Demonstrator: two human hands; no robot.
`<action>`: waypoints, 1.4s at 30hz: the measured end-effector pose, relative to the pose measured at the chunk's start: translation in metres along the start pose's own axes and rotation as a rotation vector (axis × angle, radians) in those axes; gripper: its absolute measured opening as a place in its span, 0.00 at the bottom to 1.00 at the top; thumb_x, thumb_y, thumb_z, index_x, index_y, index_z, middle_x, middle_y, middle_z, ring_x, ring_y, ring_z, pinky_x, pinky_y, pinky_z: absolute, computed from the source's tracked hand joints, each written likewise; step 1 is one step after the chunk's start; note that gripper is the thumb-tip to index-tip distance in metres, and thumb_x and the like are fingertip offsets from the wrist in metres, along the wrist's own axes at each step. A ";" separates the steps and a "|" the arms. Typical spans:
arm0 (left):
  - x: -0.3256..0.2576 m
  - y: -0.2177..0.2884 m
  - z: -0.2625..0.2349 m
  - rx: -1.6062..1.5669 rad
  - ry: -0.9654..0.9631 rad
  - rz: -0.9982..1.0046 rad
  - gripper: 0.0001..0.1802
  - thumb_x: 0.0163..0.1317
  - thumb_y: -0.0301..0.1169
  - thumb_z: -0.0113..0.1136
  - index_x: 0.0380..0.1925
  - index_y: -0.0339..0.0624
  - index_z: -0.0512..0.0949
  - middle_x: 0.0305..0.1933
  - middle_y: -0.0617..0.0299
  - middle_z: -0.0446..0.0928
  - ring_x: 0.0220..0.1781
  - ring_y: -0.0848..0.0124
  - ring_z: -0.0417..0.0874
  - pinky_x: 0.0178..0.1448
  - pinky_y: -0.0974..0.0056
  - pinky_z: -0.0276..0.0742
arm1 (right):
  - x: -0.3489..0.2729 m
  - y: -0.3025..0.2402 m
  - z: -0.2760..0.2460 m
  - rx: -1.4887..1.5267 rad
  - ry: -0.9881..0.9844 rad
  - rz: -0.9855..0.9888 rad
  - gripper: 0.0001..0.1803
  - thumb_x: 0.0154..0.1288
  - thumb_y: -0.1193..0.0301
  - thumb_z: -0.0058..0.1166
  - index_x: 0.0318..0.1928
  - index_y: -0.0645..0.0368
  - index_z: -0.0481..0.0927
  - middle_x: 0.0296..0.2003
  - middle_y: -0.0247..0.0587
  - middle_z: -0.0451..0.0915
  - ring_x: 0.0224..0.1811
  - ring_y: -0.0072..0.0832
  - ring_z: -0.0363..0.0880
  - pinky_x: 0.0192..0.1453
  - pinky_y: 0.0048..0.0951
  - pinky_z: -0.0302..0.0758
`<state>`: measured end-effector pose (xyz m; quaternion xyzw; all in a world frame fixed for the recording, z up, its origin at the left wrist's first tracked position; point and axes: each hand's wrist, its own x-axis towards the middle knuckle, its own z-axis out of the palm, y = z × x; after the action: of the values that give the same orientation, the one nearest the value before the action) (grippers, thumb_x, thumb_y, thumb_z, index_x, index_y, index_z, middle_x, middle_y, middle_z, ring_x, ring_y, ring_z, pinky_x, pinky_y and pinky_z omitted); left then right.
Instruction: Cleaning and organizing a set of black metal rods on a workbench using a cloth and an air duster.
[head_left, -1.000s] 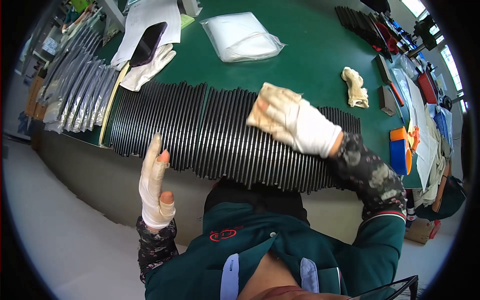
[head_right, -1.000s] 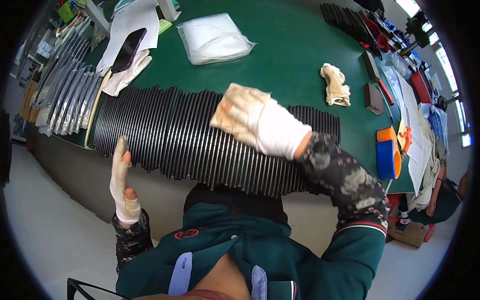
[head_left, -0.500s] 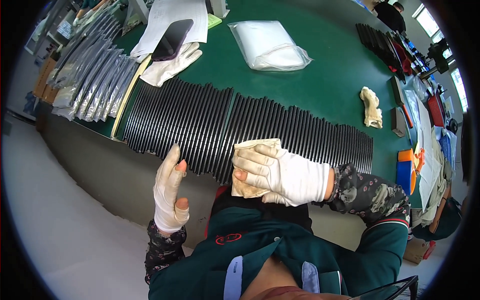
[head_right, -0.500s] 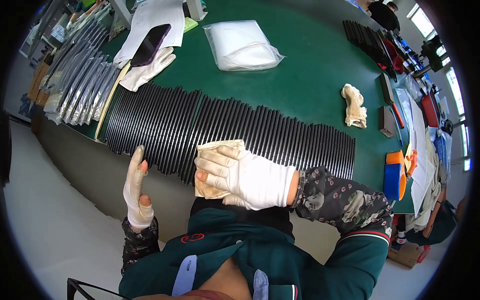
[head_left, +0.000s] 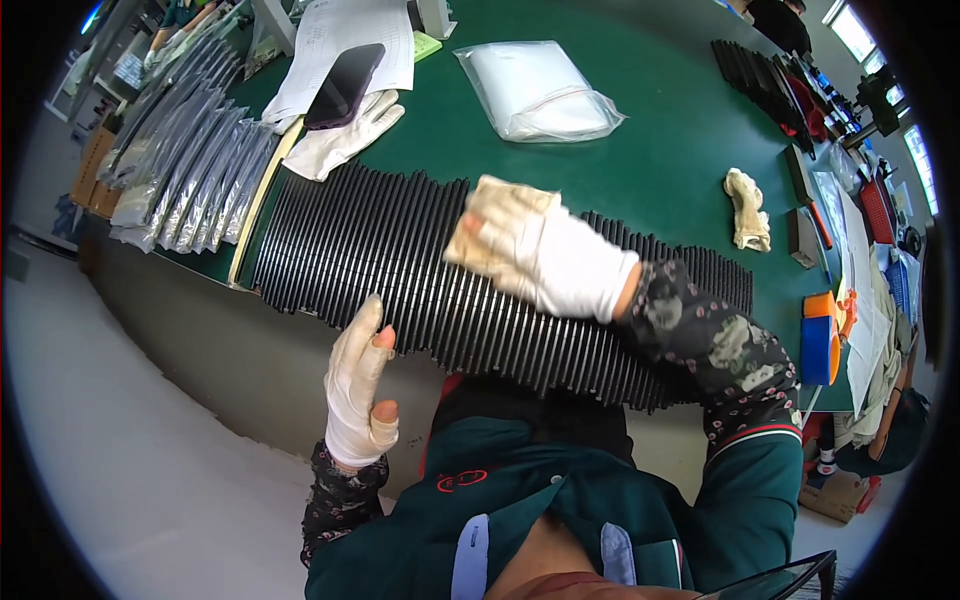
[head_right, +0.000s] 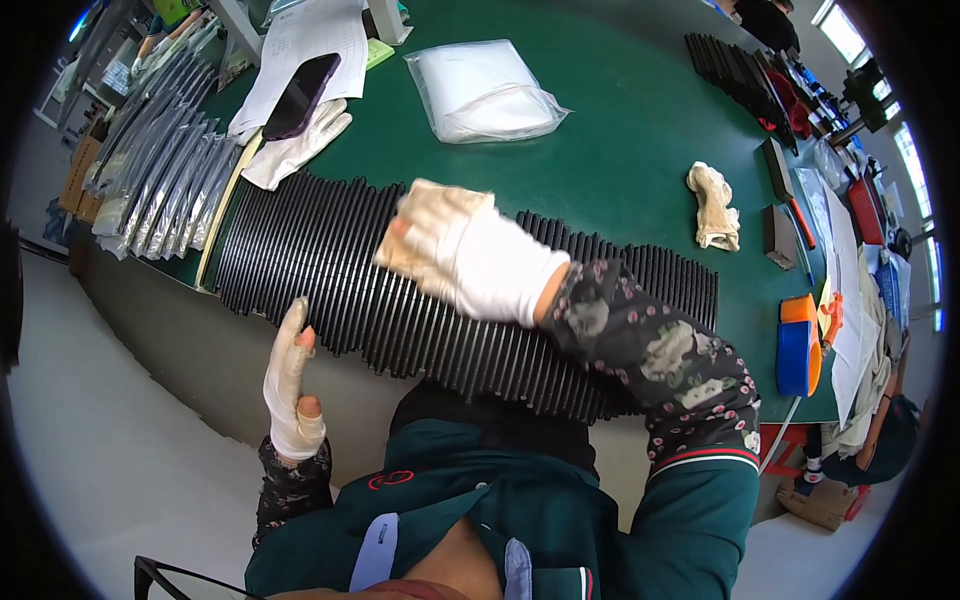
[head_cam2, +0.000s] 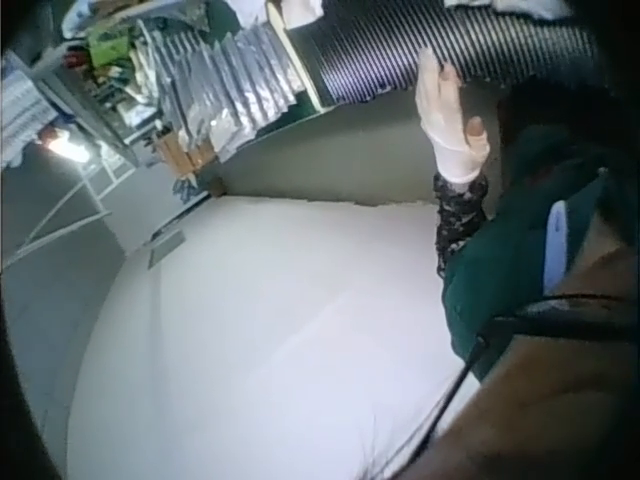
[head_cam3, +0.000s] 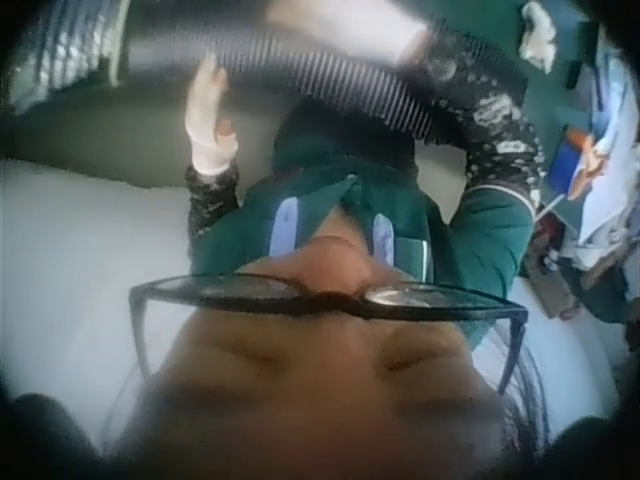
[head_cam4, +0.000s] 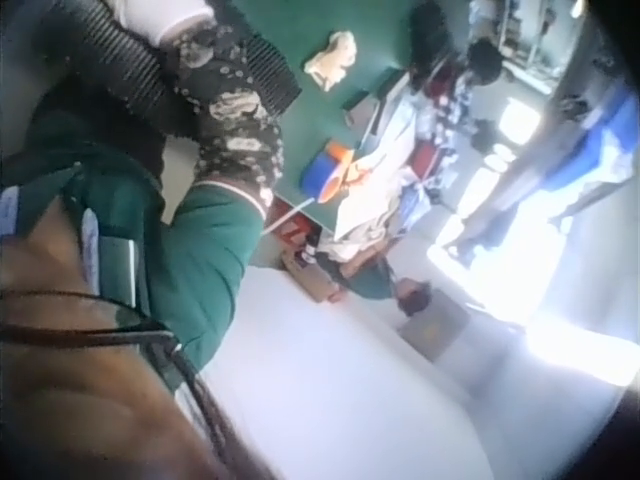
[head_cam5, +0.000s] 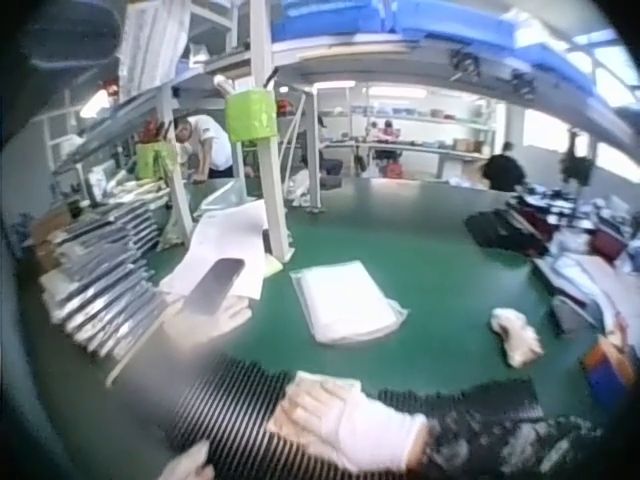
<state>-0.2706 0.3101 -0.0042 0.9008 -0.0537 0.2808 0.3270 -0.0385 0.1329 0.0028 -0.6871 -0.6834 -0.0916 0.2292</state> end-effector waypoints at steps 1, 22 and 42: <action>-0.001 -0.003 0.001 0.006 0.001 -0.001 0.34 0.72 0.55 0.30 0.67 0.45 0.62 0.65 0.39 0.65 0.61 0.47 0.72 0.62 0.52 0.69 | -0.007 -0.014 0.007 0.074 0.044 -0.089 0.29 0.58 0.58 0.56 0.55 0.65 0.72 0.58 0.56 0.70 0.66 0.49 0.64 0.69 0.50 0.60; 0.004 0.016 0.022 0.030 -0.078 0.167 0.34 0.72 0.55 0.28 0.67 0.44 0.61 0.62 0.38 0.68 0.59 0.45 0.74 0.57 0.53 0.73 | -0.086 -0.048 -0.035 0.240 -0.035 0.026 0.27 0.64 0.59 0.49 0.61 0.57 0.70 0.62 0.52 0.66 0.68 0.44 0.63 0.71 0.46 0.59; 0.027 0.052 0.044 -0.019 -0.171 0.347 0.32 0.72 0.54 0.32 0.66 0.45 0.62 0.60 0.38 0.69 0.53 0.46 0.77 0.55 0.52 0.73 | -0.129 -0.036 -0.057 0.101 0.106 0.269 0.19 0.63 0.68 0.56 0.53 0.62 0.72 0.55 0.52 0.73 0.62 0.49 0.69 0.65 0.44 0.68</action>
<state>-0.2421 0.2444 0.0117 0.8954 -0.2385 0.2552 0.2762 -0.0695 -0.0094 0.0035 -0.7542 -0.5758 -0.0618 0.3096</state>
